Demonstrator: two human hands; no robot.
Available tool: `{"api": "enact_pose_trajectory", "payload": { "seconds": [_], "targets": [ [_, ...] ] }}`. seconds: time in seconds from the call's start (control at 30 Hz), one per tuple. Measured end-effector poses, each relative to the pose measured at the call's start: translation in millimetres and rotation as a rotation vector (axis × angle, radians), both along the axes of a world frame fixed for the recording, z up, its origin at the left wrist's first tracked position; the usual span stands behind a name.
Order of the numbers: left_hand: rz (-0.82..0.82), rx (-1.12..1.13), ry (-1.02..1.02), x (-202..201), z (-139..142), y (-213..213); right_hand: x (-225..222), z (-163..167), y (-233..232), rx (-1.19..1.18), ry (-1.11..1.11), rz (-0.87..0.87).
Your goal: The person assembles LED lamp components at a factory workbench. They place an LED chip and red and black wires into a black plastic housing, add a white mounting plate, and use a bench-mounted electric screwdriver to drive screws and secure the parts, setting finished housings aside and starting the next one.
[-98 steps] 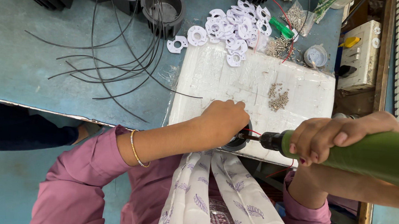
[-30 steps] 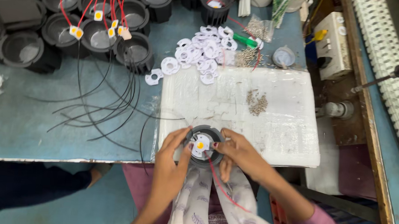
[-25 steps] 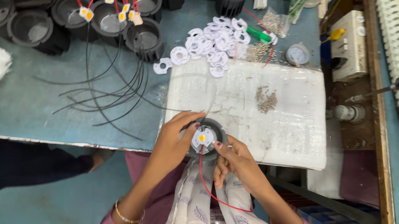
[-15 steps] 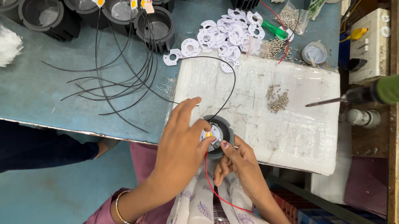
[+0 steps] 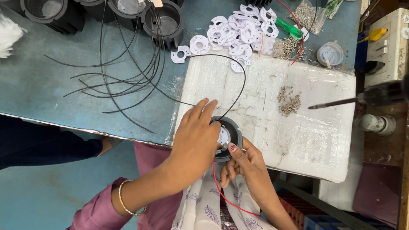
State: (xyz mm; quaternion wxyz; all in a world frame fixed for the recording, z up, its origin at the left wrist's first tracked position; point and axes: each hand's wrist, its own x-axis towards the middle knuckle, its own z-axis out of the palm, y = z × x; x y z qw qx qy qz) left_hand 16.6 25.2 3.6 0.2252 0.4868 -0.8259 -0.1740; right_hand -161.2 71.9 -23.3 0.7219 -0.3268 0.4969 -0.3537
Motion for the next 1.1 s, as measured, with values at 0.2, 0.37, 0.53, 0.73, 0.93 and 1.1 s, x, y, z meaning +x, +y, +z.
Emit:
{"api": "enact_pose_trajectory", "payload": {
  "seconds": [0.2, 0.37, 0.53, 0.73, 0.93, 1.1],
  "targets": [
    [-0.064, 0.028, 0.127, 7, -11, -7, 1, -3, -1, -0.01, 0.005, -0.007],
    [-0.084, 0.027, 0.116, 8, -14, -9, 2, -5, -2, -0.022, -0.012, -0.009],
    [-0.124, 0.068, 0.155, 13, -16, -14, 2, -5, -2, -0.024, 0.016, -0.01],
    [-0.154, 0.039, 0.178, 14, -18, -15, 3, -6, -2, -0.029, 0.042, -0.002],
    [-0.184, 0.098, 0.216, 17, -20, -20, 0, -14, -3, -0.047, 0.042, -0.004],
    [-0.177, 0.109, 0.203, 17, -19, -21, -1, -12, -5, -0.124, 0.206, -0.003]
  ]
}}
